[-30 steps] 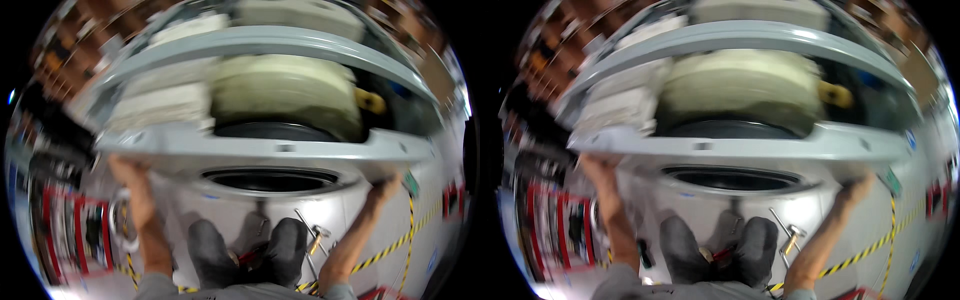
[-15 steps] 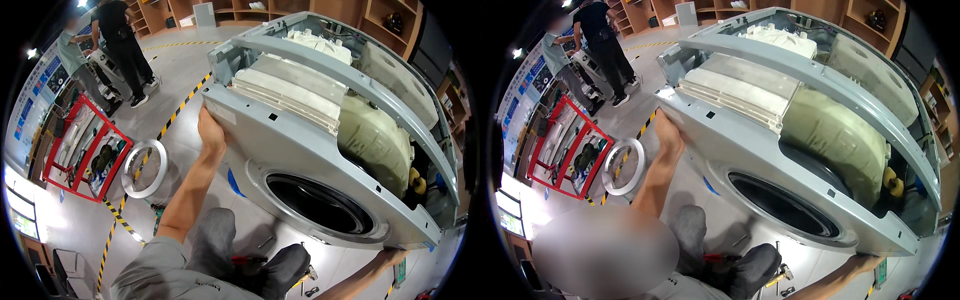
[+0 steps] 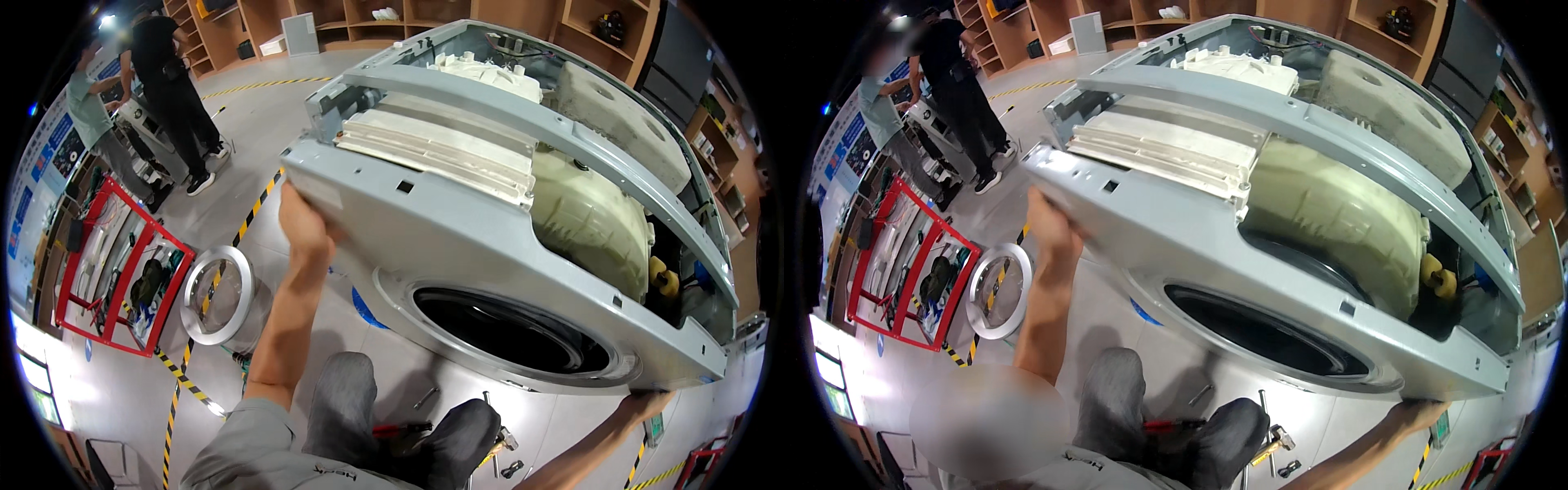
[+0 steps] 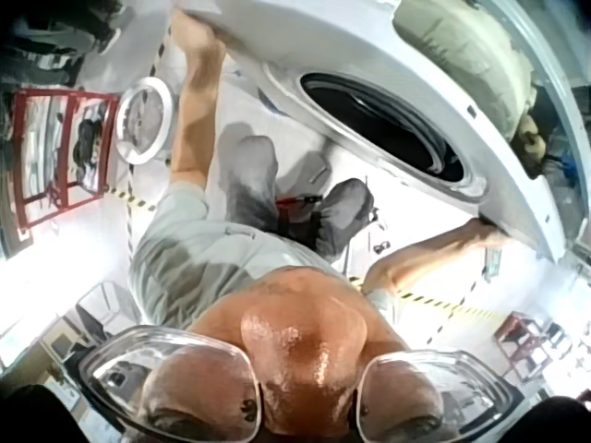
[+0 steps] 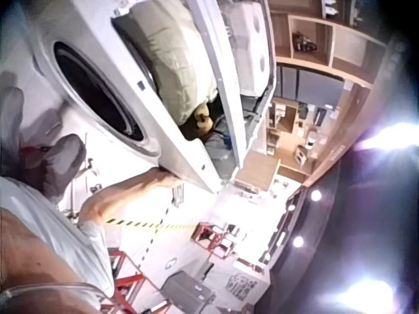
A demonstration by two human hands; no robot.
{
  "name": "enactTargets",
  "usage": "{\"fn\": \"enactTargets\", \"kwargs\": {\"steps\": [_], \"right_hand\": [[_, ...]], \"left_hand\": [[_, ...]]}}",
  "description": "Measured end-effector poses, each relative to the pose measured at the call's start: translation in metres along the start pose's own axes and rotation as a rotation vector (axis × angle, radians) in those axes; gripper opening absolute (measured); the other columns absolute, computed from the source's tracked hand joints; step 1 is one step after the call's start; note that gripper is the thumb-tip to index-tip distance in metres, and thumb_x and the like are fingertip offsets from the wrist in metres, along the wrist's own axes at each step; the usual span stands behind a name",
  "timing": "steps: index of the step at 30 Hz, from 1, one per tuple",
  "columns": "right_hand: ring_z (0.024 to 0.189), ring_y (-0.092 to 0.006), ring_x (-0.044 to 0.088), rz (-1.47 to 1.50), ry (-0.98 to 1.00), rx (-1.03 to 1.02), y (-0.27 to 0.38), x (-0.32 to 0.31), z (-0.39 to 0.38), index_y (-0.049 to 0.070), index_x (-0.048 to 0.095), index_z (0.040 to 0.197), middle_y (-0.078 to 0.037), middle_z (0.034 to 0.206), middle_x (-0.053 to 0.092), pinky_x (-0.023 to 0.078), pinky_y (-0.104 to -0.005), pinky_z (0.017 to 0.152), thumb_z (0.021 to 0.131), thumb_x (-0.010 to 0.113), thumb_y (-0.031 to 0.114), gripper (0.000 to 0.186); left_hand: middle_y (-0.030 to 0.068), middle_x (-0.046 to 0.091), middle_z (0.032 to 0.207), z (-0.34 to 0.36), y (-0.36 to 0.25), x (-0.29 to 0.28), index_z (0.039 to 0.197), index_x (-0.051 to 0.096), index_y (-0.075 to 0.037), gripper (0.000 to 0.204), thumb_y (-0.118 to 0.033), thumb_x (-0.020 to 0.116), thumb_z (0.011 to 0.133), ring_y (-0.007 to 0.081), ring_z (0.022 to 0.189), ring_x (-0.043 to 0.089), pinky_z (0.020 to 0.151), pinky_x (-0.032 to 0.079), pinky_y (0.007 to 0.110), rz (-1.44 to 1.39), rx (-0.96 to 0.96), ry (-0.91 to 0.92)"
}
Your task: The person picks up a front panel from the floor and fits it onto the front of a washing machine chassis, aligning it by hand and positioning various internal plastic components behind the panel.
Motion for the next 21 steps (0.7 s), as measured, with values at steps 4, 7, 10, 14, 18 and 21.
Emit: {"fn": "enactTargets", "kwargs": {"steps": [4, 7, 10, 14, 18, 21], "right_hand": [[0.099, -0.0273, 0.053, -0.013, 0.044, 0.032, -0.001, -0.015, 0.005, -0.002, 0.052, 0.108, -0.016, 0.108, 0.053, 0.044, -0.0382, 0.086, 0.088, 0.047, 0.028, 0.036], [0.1, -0.028, 0.053, -0.05, 0.075, -0.006, -0.012, -0.026, 0.009, -0.001, 0.052, 0.108, -0.017, 0.109, 0.053, 0.044, -0.0395, 0.087, 0.089, 0.044, 0.03, 0.038], [0.1, -0.0285, 0.053, -0.035, 0.021, 0.04, -0.018, -0.026, 0.014, -0.001, 0.052, 0.11, -0.017, 0.11, 0.053, 0.044, -0.0406, 0.087, 0.089, 0.044, 0.029, 0.038], [0.097, -0.0282, 0.054, -0.043, 0.09, 0.07, -0.023, -0.02, 0.014, -0.002, 0.052, 0.111, -0.017, 0.108, 0.054, 0.046, -0.0401, 0.085, 0.087, 0.048, 0.025, 0.036], [0.093, -0.0272, 0.056, -0.018, 0.064, 0.031, -0.028, -0.018, 0.022, -0.003, 0.051, 0.109, -0.016, 0.105, 0.055, 0.047, -0.0394, 0.082, 0.086, 0.052, 0.021, 0.034], [0.093, -0.027, 0.055, 0.002, 0.117, 0.051, -0.026, -0.021, 0.029, -0.004, 0.051, 0.108, -0.017, 0.104, 0.055, 0.047, -0.0395, 0.082, 0.086, 0.052, 0.022, 0.034]], "left_hand": [[0.0128, 0.057, 0.099, -0.005, 0.008, -0.028, 0.107, 0.047, -0.001, 0.029, -0.024, 0.036, 0.093, 0.0213, 0.092, 0.058, 0.081, 0.048, 0.033, 0.157, 0.229, 0.229], [0.0132, 0.057, 0.097, -0.006, 0.02, -0.037, 0.106, 0.047, -0.001, 0.029, -0.024, 0.037, 0.093, 0.0206, 0.091, 0.058, 0.078, 0.049, 0.032, 0.095, 0.197, 0.221], [0.0128, 0.056, 0.106, -0.009, 0.026, -0.028, 0.112, 0.046, -0.001, 0.038, -0.028, 0.026, 0.094, 0.0213, 0.096, 0.056, 0.085, 0.046, 0.034, 0.027, 0.038, 0.171], [0.0083, 0.056, 0.101, -0.013, 0.024, -0.003, 0.105, 0.051, -0.005, 0.031, -0.028, 0.033, 0.095, 0.0191, 0.092, 0.057, 0.082, 0.046, 0.033, -0.035, -0.087, -0.04], [0.0078, 0.057, 0.101, -0.013, 0.019, -0.004, 0.102, 0.052, -0.005, 0.03, -0.028, 0.035, 0.094, 0.0183, 0.094, 0.055, 0.082, 0.046, 0.033, -0.039, -0.088, -0.025], [0.0105, 0.056, 0.108, -0.013, 0.012, 0.003, 0.114, 0.049, -0.002, 0.041, -0.027, 0.025, 0.093, 0.0198, 0.099, 0.054, 0.087, 0.043, 0.032, 0.017, -0.07, 0.01]]}}
Point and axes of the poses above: each hand's wrist, its own z-axis towards the middle knuckle, its own x-axis out of the palm, y = z × x, the point moved 1 cm from there along z, towards the middle knuckle
